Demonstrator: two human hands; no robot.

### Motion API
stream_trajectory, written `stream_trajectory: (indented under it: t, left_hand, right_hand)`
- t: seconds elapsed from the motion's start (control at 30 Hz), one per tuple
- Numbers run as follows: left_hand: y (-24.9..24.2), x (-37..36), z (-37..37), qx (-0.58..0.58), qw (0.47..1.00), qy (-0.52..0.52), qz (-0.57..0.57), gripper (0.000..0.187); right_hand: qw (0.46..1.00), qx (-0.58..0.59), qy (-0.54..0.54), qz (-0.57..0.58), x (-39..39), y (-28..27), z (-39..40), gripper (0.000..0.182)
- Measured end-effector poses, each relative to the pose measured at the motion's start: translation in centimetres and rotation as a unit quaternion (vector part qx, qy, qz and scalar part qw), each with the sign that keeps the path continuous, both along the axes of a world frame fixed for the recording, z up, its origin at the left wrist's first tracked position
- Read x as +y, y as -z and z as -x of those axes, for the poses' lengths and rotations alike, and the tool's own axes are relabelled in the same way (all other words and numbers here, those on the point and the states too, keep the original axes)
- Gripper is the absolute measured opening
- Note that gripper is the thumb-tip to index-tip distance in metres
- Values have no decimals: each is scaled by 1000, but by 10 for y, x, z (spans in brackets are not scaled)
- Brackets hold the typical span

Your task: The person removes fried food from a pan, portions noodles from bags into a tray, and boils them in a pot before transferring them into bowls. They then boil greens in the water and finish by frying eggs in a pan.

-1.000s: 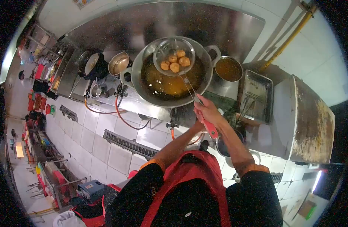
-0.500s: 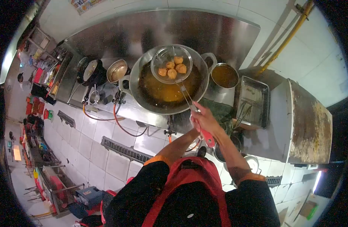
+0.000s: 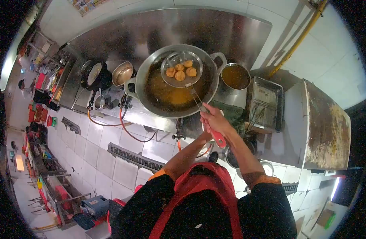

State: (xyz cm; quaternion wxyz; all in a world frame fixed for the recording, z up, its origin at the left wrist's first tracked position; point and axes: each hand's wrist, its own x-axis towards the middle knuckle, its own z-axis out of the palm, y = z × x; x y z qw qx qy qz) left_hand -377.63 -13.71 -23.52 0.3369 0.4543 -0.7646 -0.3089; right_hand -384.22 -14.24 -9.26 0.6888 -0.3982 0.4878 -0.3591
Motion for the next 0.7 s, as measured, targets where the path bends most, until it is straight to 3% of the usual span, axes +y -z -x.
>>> stream_trajectory:
  t: [0.2,0.23,0.27,0.3,0.33,0.37,0.4,0.47,0.5,0.57,0.63,0.7]
  left_hand:
    - [-18,16,-13,55,998,4,32,47]
    - [-24,23,-17,111,993,-1,26,47]
    - [-23,24,-2,482,866,-17,-132,47]
    - [-20,24,-8,481,866,-15,-132,47]
    - [-14,30,-22,148,983,72,-88,46]
    - [-31,36,-35,-205,967,151,-30,44]
    - [-32,43,-42,-140,978,131,78,42]
    - [-51,64,-63,-56,986,106,117,35]
    - [-48,75,-73,-42,987,120,97,36]
    - [-48,87,-90,-28,988,135,74,37]
    - [-56,105,-107,-67,986,142,-51,38]
    - [-50,117,-122,-76,989,123,-33,37]
  right_hand:
    - [1000,7,-19,11,-5,-8,-3,58]
    - [999,15,-37,22,-4,-10,-2,58]
    - [999,16,-26,34,-4,-8,-9,58]
    - [999,16,-24,34,-8,-8,-10,58]
    - [999,14,-20,24,-13,-7,-13,58]
    - [1000,12,-18,14,-16,-12,-15,59]
    - [998,-58,-18,-1,-23,-8,-13,59]
    - [999,-21,-28,10,-14,-10,-8,58]
    - [999,18,-36,20,-10,-11,-7,56]
    - [999,-48,-22,-15,-11,-7,-9,57]
    - [1000,-20,-17,-4,-21,-6,-13,59]
    - [999,-39,-21,-10,-24,-7,-12,60]
